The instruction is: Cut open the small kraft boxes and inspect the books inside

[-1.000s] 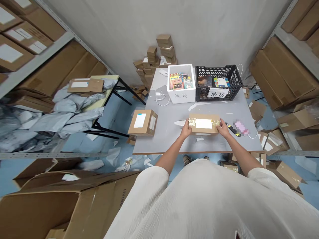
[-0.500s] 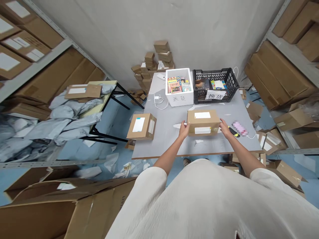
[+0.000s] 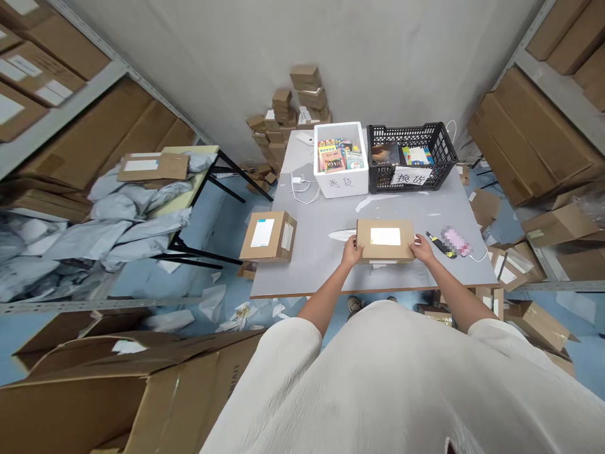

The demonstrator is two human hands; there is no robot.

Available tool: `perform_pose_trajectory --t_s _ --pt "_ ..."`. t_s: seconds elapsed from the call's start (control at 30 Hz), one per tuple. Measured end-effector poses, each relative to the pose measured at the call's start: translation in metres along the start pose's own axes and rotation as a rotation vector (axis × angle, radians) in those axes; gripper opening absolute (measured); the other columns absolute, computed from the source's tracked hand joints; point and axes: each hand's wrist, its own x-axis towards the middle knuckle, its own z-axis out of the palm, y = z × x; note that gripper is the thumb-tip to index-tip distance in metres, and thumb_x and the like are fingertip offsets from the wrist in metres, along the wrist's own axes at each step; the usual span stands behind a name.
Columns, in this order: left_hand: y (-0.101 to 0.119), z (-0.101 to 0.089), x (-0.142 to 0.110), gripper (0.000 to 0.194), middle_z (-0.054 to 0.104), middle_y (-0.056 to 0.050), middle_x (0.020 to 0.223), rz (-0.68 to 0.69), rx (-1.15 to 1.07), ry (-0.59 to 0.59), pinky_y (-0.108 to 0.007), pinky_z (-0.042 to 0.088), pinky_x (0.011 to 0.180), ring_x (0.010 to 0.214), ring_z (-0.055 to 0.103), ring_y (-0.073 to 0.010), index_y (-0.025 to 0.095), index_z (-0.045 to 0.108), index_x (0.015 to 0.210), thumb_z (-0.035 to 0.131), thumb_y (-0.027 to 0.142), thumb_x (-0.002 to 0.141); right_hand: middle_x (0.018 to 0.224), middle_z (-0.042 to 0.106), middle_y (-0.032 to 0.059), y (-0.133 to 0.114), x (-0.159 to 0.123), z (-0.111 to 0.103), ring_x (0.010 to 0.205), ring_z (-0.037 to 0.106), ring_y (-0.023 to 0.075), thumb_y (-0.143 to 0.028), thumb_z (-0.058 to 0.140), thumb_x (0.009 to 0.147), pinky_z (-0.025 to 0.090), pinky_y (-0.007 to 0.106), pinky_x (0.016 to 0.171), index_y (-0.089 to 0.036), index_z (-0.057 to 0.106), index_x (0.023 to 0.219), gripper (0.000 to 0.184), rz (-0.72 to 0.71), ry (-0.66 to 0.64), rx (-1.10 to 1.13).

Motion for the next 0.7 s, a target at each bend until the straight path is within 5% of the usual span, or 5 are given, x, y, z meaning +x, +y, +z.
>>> perform_pose_trajectory --t_s 0.17,0.43,0.53,0.7 --pt "0.002 -0.001 -0.001 0.07 0.068 -0.02 0.148 -0.036 -0.019 0.003 -0.048 0.057 0.113 0.13 0.07 -0.0296 0.017 0.055 0.156 0.072 0.023 0.088 0.15 0.071 0.0163 -0.007 0.005 0.005 0.124 0.075 0.0276 -0.031 0.071 0.085 0.06 0.048 0.112 -0.024 0.047 0.169 0.088 -0.054 -0.025 0.072" --pt "0.034 0.005 0.007 0.115 0.059 -0.017 0.163 -0.052 -0.159 -0.031 -0.041 0.052 0.123 0.147 0.063 -0.0283 0.024 0.029 0.178 0.077 0.009 0.074 0.159 0.065 0.0166 -0.021 -0.004 0.0 0.133 0.071 0.0288 -0.022 0.072 0.073 0.059 0.048 0.115 -0.024 0.025 0.181 0.118 -0.052 -0.051 0.22" --pt "0.052 0.001 0.015 0.104 0.055 -0.016 0.165 -0.017 -0.13 0.052 -0.038 0.053 0.12 0.148 0.061 -0.0282 0.026 0.032 0.177 0.078 0.022 0.084 0.162 0.062 0.015 -0.026 -0.003 -0.01 0.134 0.07 0.0285 -0.027 0.071 0.075 0.061 0.045 0.11 -0.027 0.028 0.181 0.114 -0.101 -0.004 0.292" --pt "0.063 -0.012 0.018 0.075 0.062 -0.018 0.158 -0.052 -0.036 0.08 -0.039 0.049 0.12 0.145 0.062 -0.0292 0.023 0.042 0.169 0.056 0.065 0.109 0.149 0.071 0.0081 -0.031 0.005 -0.02 0.129 0.072 0.0246 -0.051 0.053 0.098 0.058 0.04 0.111 -0.033 0.046 0.171 0.075 -0.019 0.05 0.336"
